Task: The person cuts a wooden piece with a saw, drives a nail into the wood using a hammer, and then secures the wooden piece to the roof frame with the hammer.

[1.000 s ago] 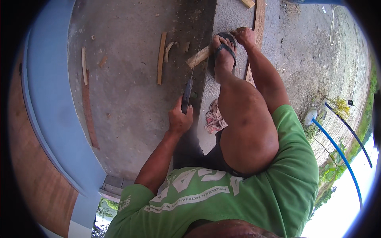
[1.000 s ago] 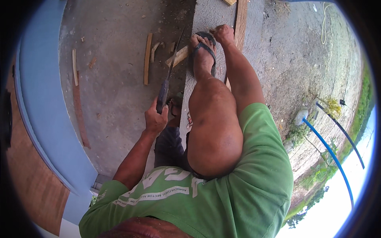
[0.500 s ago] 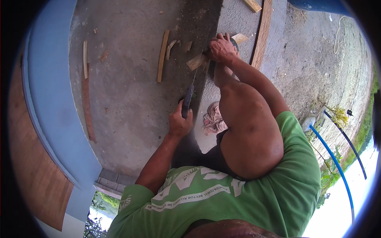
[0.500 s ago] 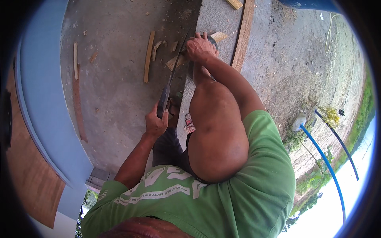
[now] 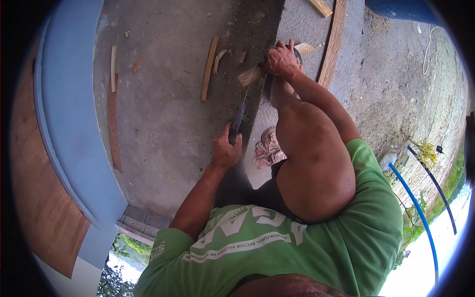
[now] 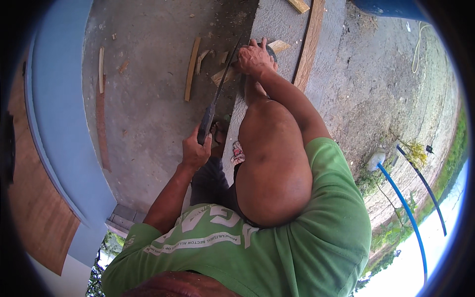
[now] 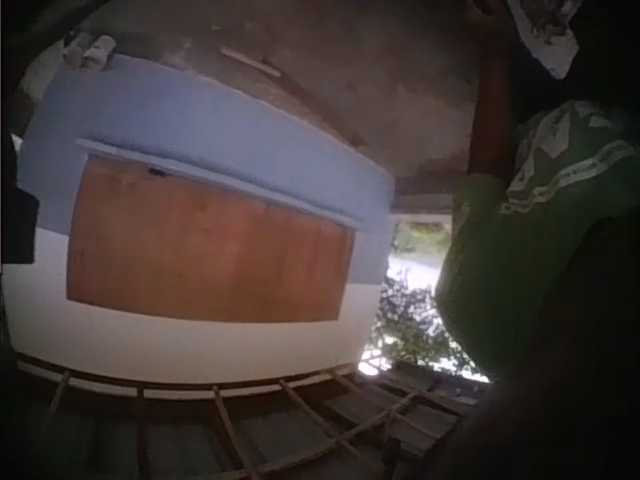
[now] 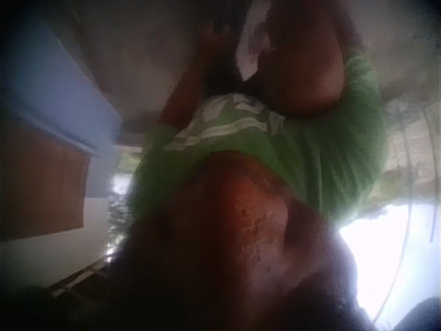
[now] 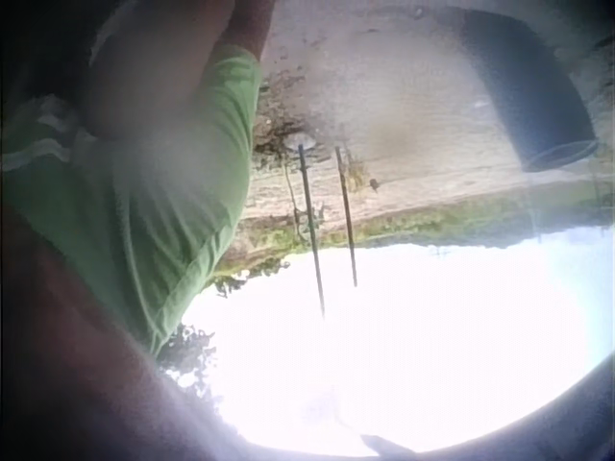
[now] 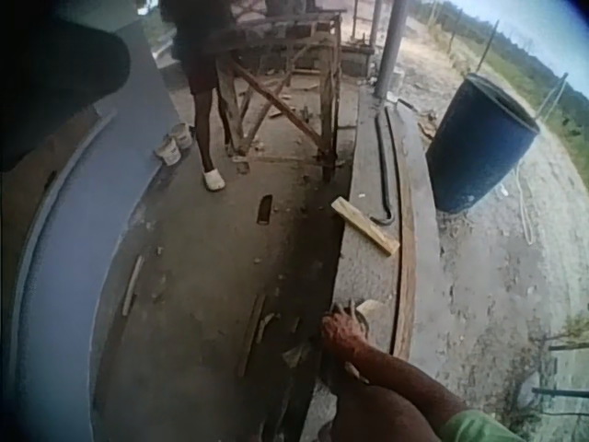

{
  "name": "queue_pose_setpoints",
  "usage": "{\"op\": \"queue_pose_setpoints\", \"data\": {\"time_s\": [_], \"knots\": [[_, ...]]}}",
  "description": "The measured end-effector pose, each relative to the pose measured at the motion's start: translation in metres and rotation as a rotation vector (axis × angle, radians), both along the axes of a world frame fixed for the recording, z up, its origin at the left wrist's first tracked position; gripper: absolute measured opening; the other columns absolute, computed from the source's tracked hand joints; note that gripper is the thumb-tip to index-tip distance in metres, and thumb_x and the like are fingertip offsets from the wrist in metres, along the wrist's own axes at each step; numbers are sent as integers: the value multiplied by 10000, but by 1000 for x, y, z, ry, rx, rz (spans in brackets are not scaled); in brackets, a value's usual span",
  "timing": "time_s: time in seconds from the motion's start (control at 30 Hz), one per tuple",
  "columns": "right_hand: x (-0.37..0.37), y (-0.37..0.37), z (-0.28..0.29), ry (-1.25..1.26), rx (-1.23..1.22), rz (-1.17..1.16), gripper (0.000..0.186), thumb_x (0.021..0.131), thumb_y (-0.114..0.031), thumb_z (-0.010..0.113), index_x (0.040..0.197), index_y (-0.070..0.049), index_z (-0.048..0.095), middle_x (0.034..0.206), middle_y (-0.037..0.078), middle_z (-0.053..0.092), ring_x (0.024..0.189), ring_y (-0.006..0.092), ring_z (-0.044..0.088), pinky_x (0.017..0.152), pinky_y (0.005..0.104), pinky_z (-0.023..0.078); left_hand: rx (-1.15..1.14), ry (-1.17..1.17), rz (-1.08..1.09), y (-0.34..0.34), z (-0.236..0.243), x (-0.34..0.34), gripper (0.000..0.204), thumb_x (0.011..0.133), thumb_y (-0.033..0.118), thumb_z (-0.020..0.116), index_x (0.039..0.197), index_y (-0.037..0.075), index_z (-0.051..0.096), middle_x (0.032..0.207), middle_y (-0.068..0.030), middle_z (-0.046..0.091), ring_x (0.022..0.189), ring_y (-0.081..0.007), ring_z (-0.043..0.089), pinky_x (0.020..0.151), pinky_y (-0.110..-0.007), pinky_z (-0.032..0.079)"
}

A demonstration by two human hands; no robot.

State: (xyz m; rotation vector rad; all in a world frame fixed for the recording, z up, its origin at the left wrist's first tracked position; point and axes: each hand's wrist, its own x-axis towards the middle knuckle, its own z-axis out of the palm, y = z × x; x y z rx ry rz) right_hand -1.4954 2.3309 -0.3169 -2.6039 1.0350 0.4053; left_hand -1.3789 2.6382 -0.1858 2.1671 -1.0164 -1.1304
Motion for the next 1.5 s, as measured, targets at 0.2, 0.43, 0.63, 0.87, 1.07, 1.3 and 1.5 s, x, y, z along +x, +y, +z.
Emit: {"op": "queue_pose_setpoints", "data": {"time_s": [0.2,0.43,0.63,0.87,1.07,1.3,1.5], "knots": [[3,1,-6,5,17,-5,212,853,-338,599,937,-184,717,1058,-3,684,1191,249,463,1130,659,155,-19,-28,-4,10,6,-2,473,864,198,652,1284,1,559,994,-298,678,948,-471,662,832,-492,545],[-5,0,-30,-46,-52,-19,296,800,-422,667,926,-163,734,1060,-6,682,1196,257,462,1129,675,130,54,-2,-34,67,63,5,439,847,165,665,1252,15,587,919,-268,686,890,-452,681,750,-484,562],[0,-4,-11,8,-12,-11,300,796,-424,676,939,-166,737,1044,-15,679,1182,246,469,1132,677,134,-36,-64,-85,12,12,-3,386,848,153,662,1196,-2,603,905,-271,682,878,-471,666,731,-495,553],[8,1,-5,84,31,27,183,863,-278,577,975,-218,708,1033,-7,683,1195,228,464,1156,654,100,36,-101,-17,-31,-22,-2,291,856,141,659,1099,-13,618,871,-279,665,879,-473,659,711,-476,538],[-9,-5,-7,56,1,74,319,783,-463,690,916,-176,730,1046,-6,650,1155,262,472,1116,701,111,188,42,49,46,46,-7,363,852,111,634,1209,42,613,979,-272,683,1009,-435,659,813,-477,555],[13,1,20,50,26,109,479,685,-488,799,1026,-158,736,1147,12,620,1229,268,461,1079,752,153,62,-14,69,-102,-68,3,339,852,145,655,1165,24,605,940,-288,672,949,-475,644,766,-502,546],[6,-2,28,193,73,17,551,671,-520,818,1072,-153,730,1172,-13,622,1269,263,441,1035,746,270,-111,-34,34,38,-11,-13,473,851,130,653,1300,10,569,968,-283,683,919,-470,670,756,-480,564]]}}
